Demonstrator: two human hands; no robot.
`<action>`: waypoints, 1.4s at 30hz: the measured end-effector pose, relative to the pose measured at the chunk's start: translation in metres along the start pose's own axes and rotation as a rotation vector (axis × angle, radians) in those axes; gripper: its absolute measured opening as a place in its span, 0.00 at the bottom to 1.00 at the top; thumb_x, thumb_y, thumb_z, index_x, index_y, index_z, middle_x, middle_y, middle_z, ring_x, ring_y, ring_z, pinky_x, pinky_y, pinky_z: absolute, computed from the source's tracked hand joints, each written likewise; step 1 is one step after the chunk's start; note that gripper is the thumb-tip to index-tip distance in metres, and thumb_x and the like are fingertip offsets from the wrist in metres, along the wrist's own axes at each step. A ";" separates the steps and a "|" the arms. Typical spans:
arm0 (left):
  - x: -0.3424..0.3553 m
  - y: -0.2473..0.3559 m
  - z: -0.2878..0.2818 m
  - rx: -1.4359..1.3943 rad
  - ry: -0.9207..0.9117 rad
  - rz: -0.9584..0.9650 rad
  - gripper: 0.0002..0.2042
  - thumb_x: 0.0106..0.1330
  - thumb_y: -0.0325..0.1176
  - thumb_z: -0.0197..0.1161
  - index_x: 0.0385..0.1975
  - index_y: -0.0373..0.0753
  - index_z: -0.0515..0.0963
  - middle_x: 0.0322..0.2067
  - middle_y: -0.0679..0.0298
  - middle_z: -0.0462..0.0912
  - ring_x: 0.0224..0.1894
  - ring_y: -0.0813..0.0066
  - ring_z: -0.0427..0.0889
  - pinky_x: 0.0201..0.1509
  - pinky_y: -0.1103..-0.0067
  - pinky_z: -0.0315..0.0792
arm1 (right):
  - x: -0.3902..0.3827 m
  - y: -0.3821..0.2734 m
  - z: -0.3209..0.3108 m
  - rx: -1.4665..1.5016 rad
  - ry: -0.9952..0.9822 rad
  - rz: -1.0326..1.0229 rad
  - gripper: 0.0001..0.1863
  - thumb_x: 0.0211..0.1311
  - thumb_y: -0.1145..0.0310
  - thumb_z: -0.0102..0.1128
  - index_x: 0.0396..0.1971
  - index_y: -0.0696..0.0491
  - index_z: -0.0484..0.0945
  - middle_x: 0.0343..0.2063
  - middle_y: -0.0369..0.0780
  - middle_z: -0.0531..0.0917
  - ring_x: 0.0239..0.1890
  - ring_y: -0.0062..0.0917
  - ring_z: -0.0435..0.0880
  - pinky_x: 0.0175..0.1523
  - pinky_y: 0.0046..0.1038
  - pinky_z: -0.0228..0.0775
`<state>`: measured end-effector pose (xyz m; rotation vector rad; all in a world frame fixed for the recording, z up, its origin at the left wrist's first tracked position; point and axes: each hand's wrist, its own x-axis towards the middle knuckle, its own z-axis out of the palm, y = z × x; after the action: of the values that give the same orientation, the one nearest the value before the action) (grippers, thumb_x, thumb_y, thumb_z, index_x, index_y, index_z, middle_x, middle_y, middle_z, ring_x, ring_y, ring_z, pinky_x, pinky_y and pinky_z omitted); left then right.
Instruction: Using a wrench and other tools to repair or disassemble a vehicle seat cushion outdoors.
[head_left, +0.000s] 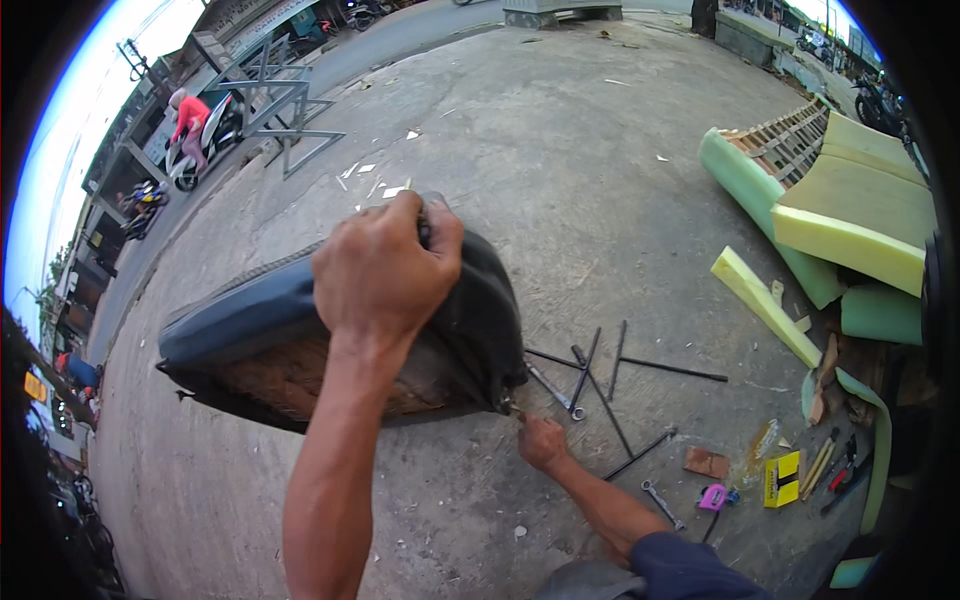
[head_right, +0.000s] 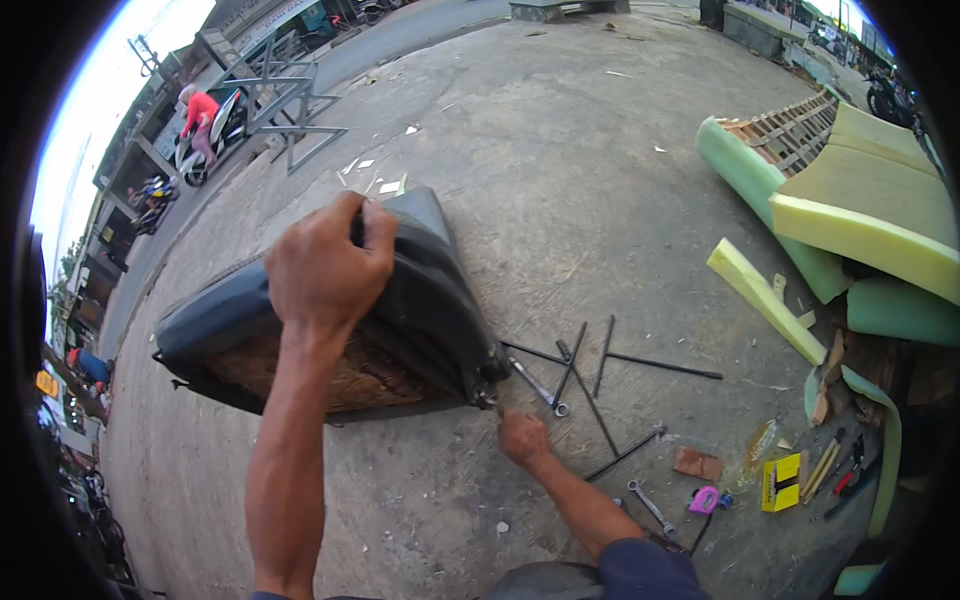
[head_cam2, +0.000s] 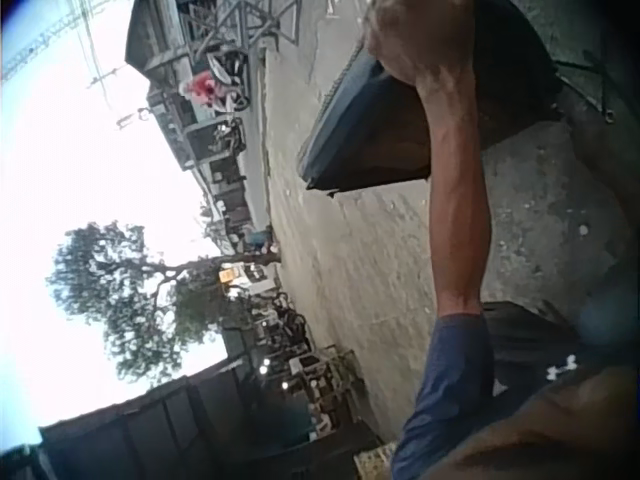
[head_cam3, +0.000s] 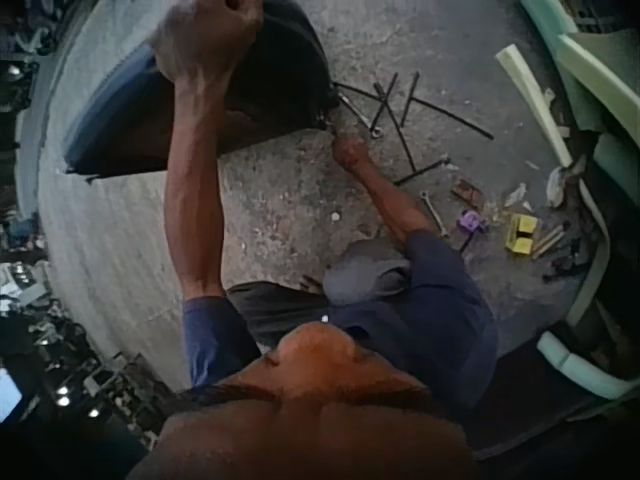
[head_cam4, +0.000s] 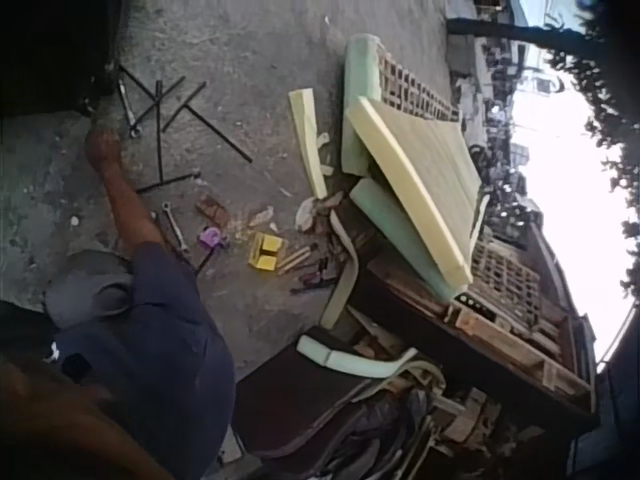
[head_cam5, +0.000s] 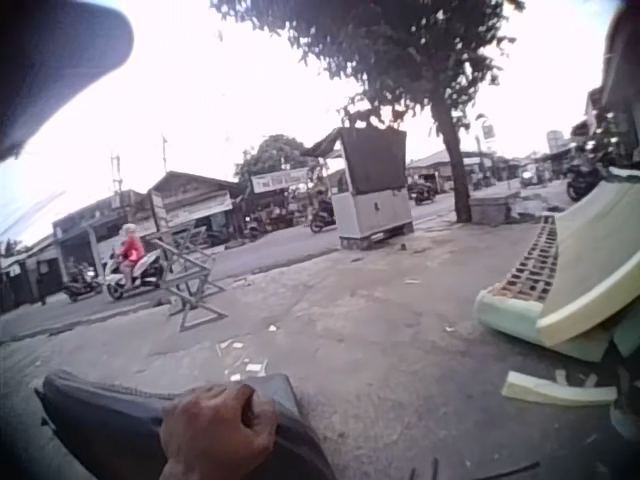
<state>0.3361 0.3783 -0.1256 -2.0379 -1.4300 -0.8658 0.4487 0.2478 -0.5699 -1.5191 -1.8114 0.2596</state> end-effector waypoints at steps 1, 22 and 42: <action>-0.006 -0.001 -0.003 0.021 -0.013 -0.008 0.14 0.64 0.42 0.59 0.22 0.39 0.82 0.23 0.55 0.85 0.27 0.54 0.85 0.32 0.62 0.78 | -0.008 -0.003 0.000 0.026 0.042 -0.047 0.15 0.62 0.70 0.59 0.47 0.57 0.72 0.17 0.47 0.81 0.18 0.48 0.81 0.28 0.52 0.73; -0.005 -0.004 0.001 -0.039 0.003 -0.038 0.12 0.64 0.41 0.58 0.27 0.40 0.82 0.26 0.53 0.86 0.32 0.51 0.86 0.37 0.59 0.78 | 0.023 -0.083 -0.102 0.226 -0.563 0.520 0.18 0.71 0.65 0.47 0.52 0.62 0.73 0.39 0.63 0.84 0.47 0.60 0.83 0.54 0.53 0.72; 0.010 -0.021 0.003 -0.096 -0.117 -0.051 0.17 0.66 0.45 0.58 0.24 0.38 0.84 0.20 0.48 0.82 0.26 0.48 0.85 0.35 0.60 0.77 | 0.024 -0.098 -0.100 -0.139 -0.573 0.328 0.17 0.64 0.68 0.52 0.47 0.63 0.77 0.25 0.54 0.86 0.29 0.49 0.88 0.34 0.49 0.79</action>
<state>0.3193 0.3931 -0.1196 -2.1637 -1.5362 -0.8641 0.4381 0.2123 -0.4325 -1.9851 -2.0244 0.8114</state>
